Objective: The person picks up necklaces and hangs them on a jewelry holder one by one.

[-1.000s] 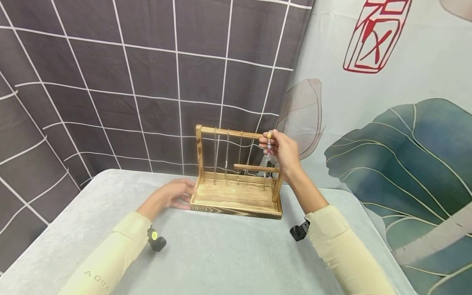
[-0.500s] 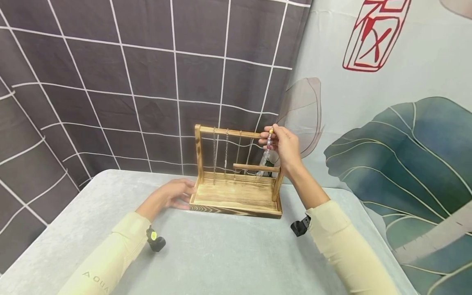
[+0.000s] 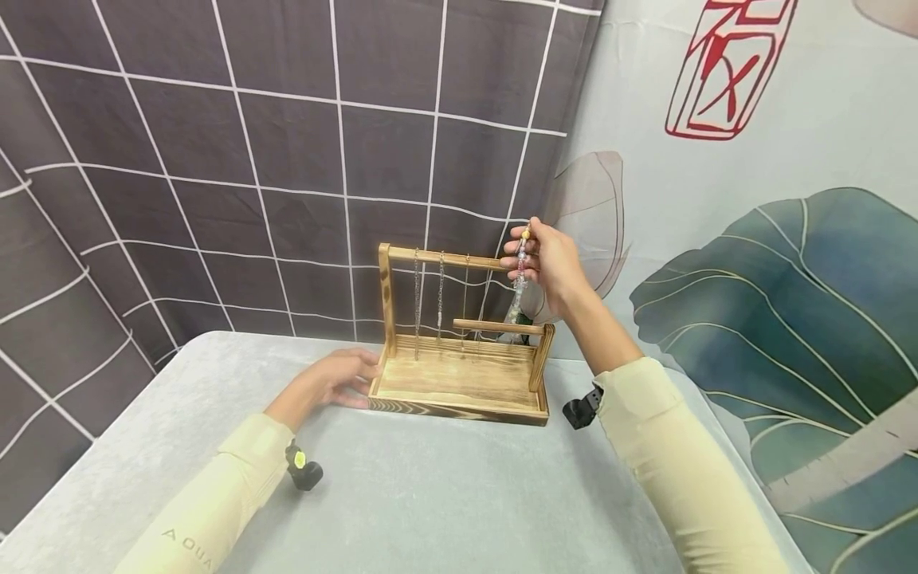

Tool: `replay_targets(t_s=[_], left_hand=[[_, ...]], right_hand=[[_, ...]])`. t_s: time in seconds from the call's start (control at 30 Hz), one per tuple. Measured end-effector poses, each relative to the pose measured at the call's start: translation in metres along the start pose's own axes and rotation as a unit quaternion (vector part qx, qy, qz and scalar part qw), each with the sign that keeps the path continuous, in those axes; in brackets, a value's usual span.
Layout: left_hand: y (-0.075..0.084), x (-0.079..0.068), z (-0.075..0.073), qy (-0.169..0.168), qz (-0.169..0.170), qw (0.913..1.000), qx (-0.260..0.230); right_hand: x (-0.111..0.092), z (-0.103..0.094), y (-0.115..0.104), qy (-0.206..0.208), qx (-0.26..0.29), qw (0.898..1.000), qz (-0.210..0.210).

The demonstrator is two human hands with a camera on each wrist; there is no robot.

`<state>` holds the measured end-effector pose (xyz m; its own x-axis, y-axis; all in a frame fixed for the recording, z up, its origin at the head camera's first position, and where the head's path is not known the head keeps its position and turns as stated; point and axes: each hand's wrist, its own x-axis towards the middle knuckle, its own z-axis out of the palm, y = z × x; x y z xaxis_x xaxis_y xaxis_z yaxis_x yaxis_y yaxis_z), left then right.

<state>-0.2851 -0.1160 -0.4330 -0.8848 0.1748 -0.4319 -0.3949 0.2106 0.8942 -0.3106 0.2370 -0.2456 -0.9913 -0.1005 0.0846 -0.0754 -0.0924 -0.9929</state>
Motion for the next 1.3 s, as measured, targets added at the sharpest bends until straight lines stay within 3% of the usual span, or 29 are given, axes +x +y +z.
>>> replay_targets(t_s=[0.43, 0.77, 1.0, 1.3], left_hand=[[0.001, 0.0, -0.001, -0.004, -0.001, 1.0, -0.002], [0.0, 0.002, 0.001, -0.006, -0.007, 0.9999, -0.005], [-0.001, 0.001, 0.0, -0.005, -0.001, 1.0, 0.0], [0.0, 0.002, -0.001, -0.004, 0.003, 1.0, 0.002]], right_hand=[[0.0, 0.003, -0.007, 0.103, -0.045, 0.991, -0.066], [0.0, 0.005, -0.003, 0.054, -0.046, 0.997, -0.035], [-0.002, 0.014, 0.01, 0.017, -0.03, 0.999, -0.04], [-0.011, 0.015, 0.032, 0.046, -0.148, 0.985, -0.081]])
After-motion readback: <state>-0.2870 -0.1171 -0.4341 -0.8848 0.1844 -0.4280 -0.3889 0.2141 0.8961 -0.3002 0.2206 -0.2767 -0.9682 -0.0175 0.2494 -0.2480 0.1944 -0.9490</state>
